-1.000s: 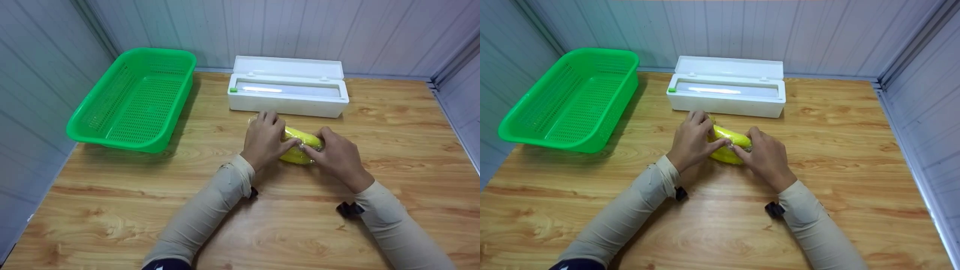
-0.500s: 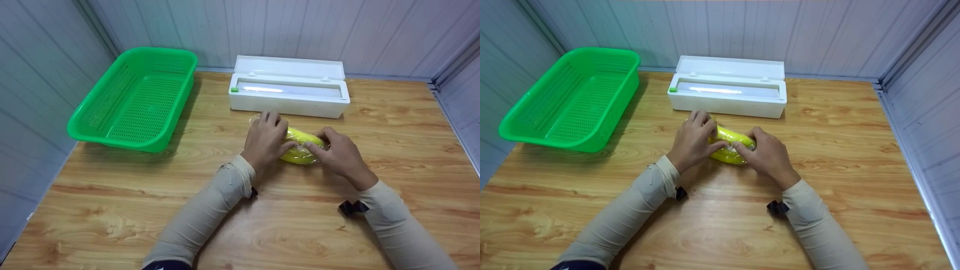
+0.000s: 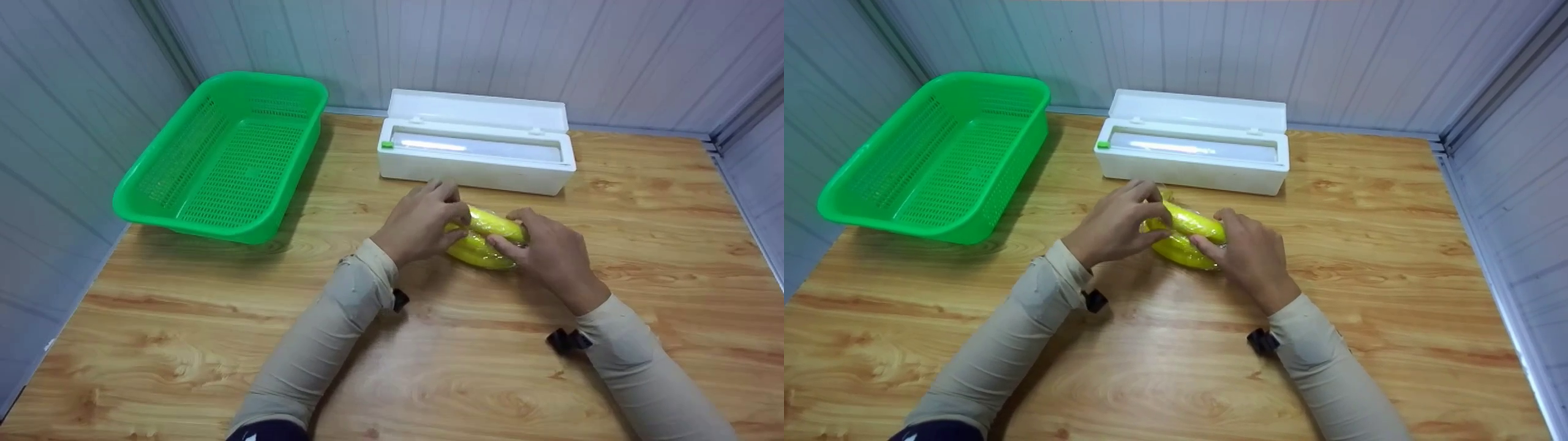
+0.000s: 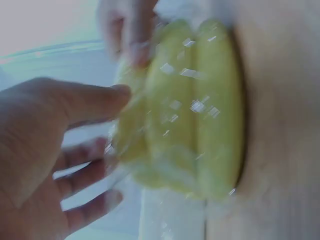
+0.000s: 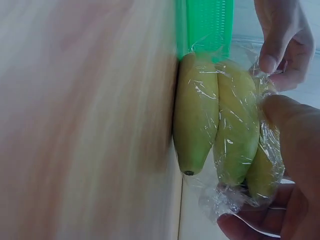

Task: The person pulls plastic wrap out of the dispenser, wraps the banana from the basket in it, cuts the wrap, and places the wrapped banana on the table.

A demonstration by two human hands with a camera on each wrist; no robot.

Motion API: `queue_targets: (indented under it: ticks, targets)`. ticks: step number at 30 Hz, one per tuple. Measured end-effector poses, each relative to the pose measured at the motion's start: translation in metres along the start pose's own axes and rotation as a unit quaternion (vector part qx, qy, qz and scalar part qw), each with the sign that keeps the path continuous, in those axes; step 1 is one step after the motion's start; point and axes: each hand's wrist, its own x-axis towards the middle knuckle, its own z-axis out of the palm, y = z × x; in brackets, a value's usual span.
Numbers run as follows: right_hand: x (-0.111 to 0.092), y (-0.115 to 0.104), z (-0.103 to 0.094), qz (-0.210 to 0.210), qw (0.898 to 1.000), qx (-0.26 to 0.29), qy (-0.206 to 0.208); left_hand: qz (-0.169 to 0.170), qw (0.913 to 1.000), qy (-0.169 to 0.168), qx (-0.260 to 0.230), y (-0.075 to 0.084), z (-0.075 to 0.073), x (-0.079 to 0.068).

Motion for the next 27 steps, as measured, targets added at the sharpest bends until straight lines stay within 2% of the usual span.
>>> queue_targets:
  ticks: [5,9,11,14,19,23,27]
  targets:
    - [0.000,0.000,-0.002,-0.007,1.000,-0.008,-0.008,0.048,0.9985,-0.005,-0.025,-0.013,-0.006,-0.002]
    - [0.001,0.002,-0.002,0.004,1.000,0.004,-0.015,0.091,0.9954,0.004,-0.029,-0.021,-0.006,-0.002]
    - [0.001,0.003,-0.001,0.014,1.000,0.013,-0.018,0.101,0.9944,0.003,-0.031,-0.022,-0.005,-0.002]
    - [0.001,0.004,0.000,0.034,0.999,0.028,-0.026,0.093,0.9946,-0.001,-0.047,-0.022,-0.003,-0.002]
    - [0.000,0.003,0.000,0.051,0.997,0.040,-0.035,0.050,0.9955,0.015,-0.079,-0.018,0.004,-0.001]
    - [0.000,0.000,-0.001,0.057,0.997,0.034,-0.037,0.024,0.9964,0.028,-0.076,-0.017,0.012,0.001]
    - [0.001,-0.004,-0.003,0.054,0.997,0.021,-0.052,0.001,0.9977,0.024,-0.064,-0.016,0.015,0.002]
